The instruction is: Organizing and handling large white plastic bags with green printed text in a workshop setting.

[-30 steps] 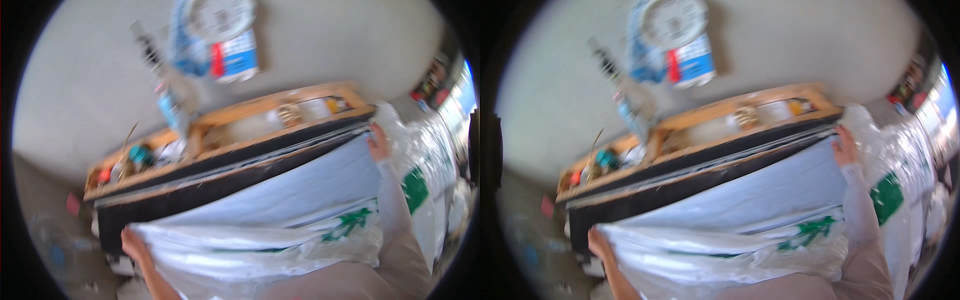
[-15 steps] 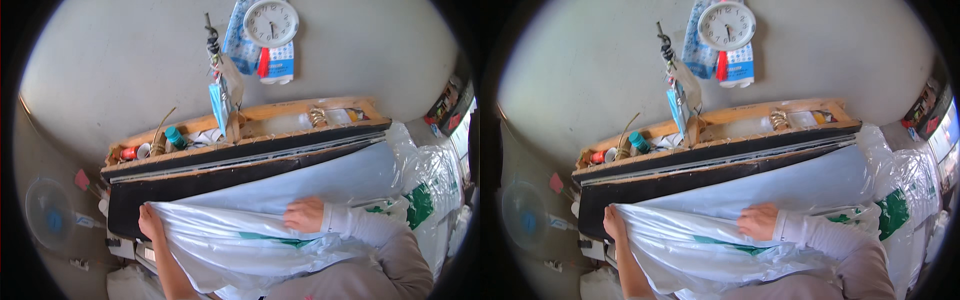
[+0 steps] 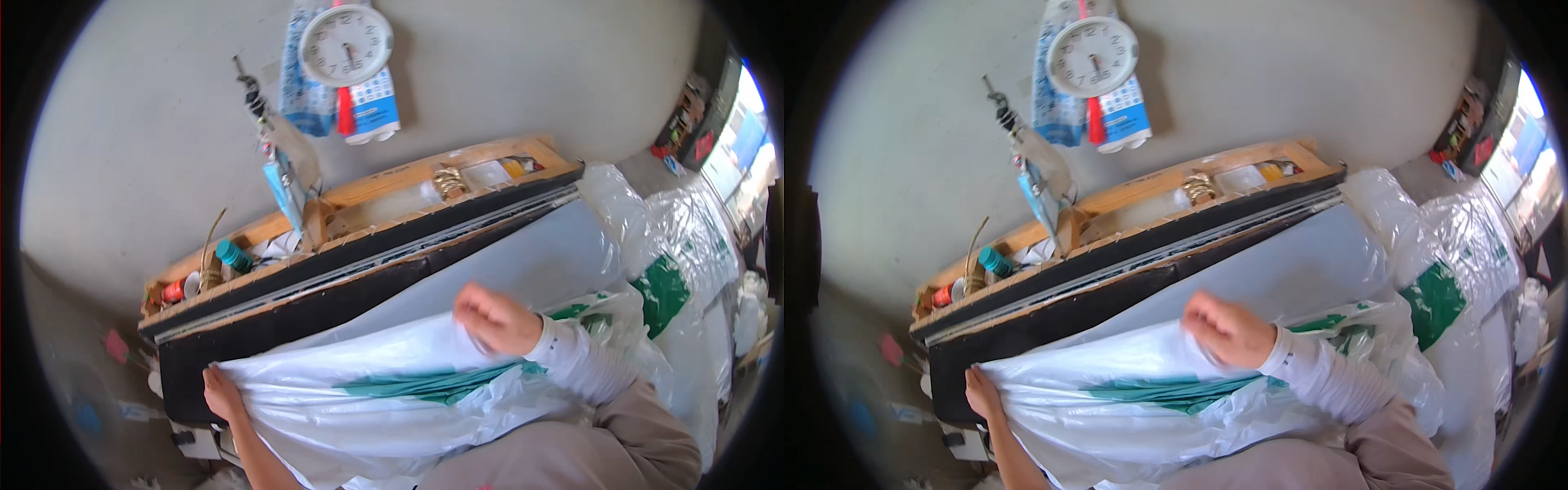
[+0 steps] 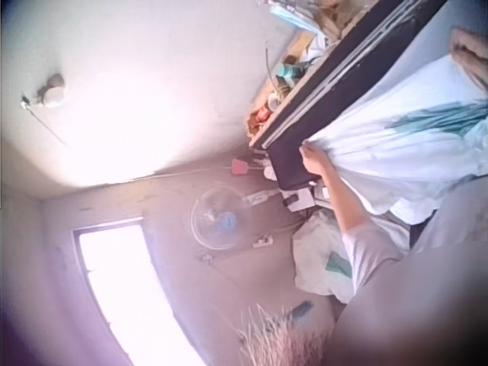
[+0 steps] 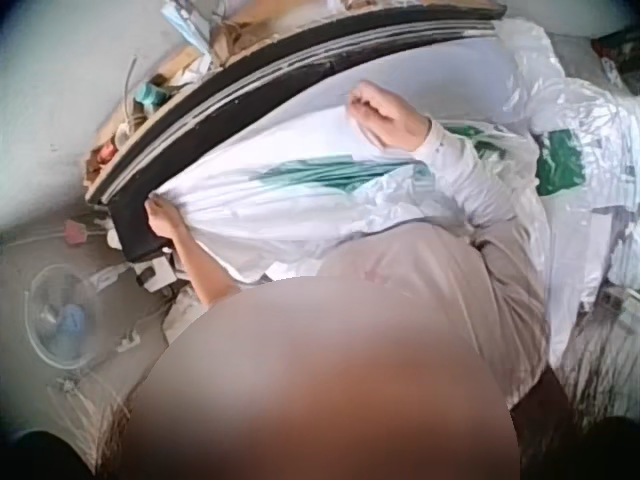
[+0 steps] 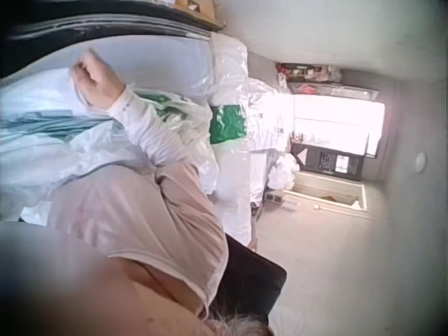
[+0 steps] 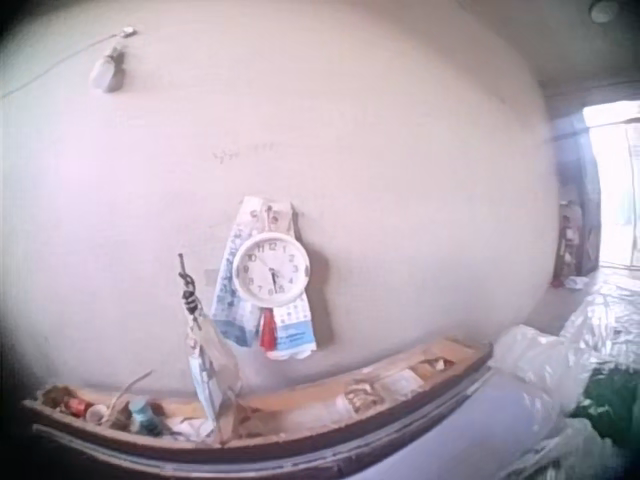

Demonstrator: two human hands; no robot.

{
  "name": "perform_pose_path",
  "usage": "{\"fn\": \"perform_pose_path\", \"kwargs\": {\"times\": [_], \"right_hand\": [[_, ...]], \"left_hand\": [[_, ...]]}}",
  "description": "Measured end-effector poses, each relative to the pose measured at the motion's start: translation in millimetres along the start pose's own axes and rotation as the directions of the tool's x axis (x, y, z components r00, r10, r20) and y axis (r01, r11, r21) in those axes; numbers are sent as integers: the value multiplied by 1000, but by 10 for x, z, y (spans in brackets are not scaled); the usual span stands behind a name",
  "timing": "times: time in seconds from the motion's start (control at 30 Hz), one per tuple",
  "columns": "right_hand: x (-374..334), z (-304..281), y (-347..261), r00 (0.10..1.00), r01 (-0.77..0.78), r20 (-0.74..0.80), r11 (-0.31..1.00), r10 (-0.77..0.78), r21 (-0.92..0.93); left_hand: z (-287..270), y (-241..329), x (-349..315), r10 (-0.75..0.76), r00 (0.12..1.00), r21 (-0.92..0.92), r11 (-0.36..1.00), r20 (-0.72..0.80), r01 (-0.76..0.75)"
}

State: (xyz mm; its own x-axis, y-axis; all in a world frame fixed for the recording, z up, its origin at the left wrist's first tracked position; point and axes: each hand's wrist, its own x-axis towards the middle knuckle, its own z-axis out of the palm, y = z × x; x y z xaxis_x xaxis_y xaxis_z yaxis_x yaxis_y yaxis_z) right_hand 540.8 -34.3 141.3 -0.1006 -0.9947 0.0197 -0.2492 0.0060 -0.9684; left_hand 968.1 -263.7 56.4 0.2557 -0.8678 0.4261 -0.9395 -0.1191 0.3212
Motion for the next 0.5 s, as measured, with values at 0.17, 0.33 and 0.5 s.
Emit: {"fn": "perform_pose_path", "kwargs": {"times": [0.17,0.33,0.5], "right_hand": [[-868,-1116,318,971,-115,-178,334,-162,-935],[-1594,-2311,-629,447,-89,-757,818,-477,-569],[-770,-2509,-572,218,-591,-681,461,-699,-662]], "left_hand": [[-60,-197,42,20,1000,-12,1000,21,-20],[78,-324,96,123,992,-12,992,-13,-123],[550,-973,395,102,994,-81,991,-30,-105]]}}
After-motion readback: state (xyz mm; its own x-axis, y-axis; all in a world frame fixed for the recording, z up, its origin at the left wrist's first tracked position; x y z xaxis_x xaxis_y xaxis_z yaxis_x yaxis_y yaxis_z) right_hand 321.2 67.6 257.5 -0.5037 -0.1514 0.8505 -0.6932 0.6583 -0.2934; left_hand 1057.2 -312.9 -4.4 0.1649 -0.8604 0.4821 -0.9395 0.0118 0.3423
